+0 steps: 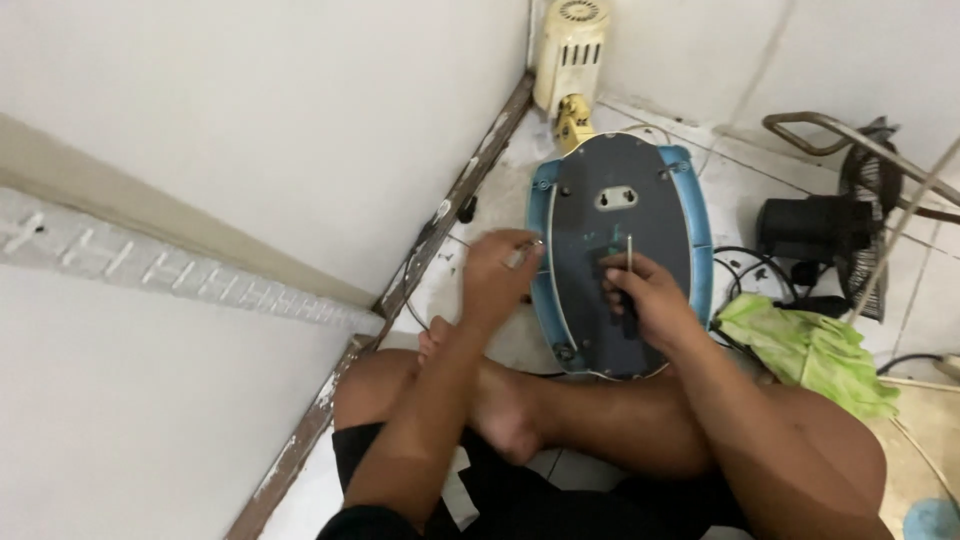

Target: The person sits on the floor and repairs a disassembled stand fan, using a screwdriver to unscrew the fan's rear base cover and work on the motor housing, holding the fan steady with the other hand. Pliers and a cloth lie nearby on the tiled floor.

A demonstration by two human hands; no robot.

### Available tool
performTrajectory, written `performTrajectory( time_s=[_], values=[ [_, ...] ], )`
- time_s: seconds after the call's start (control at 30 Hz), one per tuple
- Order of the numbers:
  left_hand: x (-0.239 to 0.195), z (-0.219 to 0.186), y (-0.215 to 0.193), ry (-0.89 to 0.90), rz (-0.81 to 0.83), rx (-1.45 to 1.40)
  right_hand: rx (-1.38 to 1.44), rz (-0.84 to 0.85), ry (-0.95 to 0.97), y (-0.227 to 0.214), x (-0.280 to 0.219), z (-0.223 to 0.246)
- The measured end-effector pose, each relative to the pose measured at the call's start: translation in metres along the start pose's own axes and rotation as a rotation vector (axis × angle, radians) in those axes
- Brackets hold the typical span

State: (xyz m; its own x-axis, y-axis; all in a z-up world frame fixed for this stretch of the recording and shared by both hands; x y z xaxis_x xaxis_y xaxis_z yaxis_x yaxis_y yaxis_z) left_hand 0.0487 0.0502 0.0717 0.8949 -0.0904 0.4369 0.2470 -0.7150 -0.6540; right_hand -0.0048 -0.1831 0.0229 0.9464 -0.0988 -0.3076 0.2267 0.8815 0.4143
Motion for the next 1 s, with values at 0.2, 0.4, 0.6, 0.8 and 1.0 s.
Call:
performTrajectory(
  time_s=[0.2,0.4,0.6,0.8,1.0],
  values=[
    [0.011,0.137,-0.009,-0.252,0.429,0.488,-0.164,-0.029,-0.074,-0.030,0.016,0.014],
    [-0.027,0.206,0.047,-0.201,0.636,0.751,-0.366,-0.007,-0.039,-0.033,0.017,0.016],
    [-0.025,0.193,0.038,-0.216,0.618,0.728,-0.450,0.005,-0.054,-0.044,0.024,0.009],
    [-0.029,0.214,0.048,-0.148,0.556,0.812,-0.474,0.030,-0.079,-0.045,0.024,0.014],
    [-0.026,0.203,0.046,-0.057,0.607,0.919,-0.474,0.035,-0.101,-0.043,0.019,0.022]
  ],
)
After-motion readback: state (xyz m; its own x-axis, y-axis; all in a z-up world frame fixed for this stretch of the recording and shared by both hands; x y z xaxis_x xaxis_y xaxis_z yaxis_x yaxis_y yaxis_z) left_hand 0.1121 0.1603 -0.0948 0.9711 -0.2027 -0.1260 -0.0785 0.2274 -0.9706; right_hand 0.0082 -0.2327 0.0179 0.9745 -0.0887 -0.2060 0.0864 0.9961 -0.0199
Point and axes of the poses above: each hand's wrist, its own x-axis towards the middle knuckle, its own y-axis out of the palm, z = x × y, the point moved 7 cm from there along x, towards the middle knuckle, and after that the axes turned 14 degrees about x, right-handed, at the moved point
